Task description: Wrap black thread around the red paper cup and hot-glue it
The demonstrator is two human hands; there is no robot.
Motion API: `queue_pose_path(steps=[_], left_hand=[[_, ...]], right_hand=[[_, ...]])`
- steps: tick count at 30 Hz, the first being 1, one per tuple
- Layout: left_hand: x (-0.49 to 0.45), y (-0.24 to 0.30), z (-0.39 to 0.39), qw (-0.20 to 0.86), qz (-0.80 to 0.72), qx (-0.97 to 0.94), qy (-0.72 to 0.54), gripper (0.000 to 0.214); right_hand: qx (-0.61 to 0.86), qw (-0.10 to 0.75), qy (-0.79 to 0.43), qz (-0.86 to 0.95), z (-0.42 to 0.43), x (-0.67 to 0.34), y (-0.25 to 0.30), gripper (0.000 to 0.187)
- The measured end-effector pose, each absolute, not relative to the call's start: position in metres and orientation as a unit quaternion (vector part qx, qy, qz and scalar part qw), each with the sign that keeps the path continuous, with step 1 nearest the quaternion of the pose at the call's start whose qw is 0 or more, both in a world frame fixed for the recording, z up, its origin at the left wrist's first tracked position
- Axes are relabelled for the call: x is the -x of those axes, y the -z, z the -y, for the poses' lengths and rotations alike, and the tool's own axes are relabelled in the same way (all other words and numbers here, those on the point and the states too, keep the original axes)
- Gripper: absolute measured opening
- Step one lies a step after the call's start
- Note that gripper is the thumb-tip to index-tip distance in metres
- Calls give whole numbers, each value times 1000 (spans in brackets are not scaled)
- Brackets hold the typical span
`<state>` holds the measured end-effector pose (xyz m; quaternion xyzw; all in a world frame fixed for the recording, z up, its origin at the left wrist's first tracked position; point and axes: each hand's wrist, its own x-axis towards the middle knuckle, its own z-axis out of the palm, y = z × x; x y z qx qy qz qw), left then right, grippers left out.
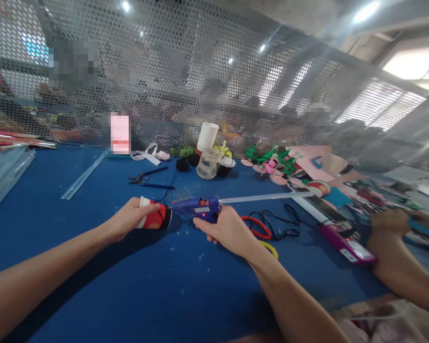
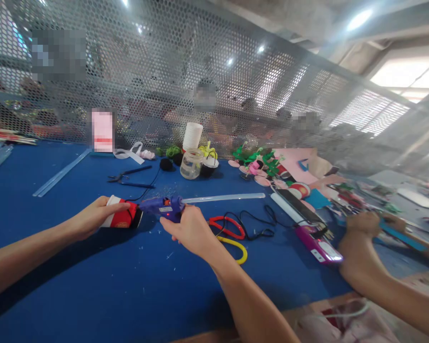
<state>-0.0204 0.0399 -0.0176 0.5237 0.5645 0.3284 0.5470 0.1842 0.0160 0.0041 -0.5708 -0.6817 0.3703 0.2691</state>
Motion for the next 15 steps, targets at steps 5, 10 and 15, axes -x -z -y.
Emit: queue_pose_path(steps=[5,10,15], left_hand=[[20,18,-40,549,-565,-517,-335,20],[18,18,-40,547,-566,-515,-341,21],[16,15,-39,544,-564,-518,-342,23]], right_hand=[[581,271,-339,689,-14,-181,-4,21],[578,259,-343,693,-12,-181,-4,22],[570,271,-325,705,-10,-180,-5,24]])
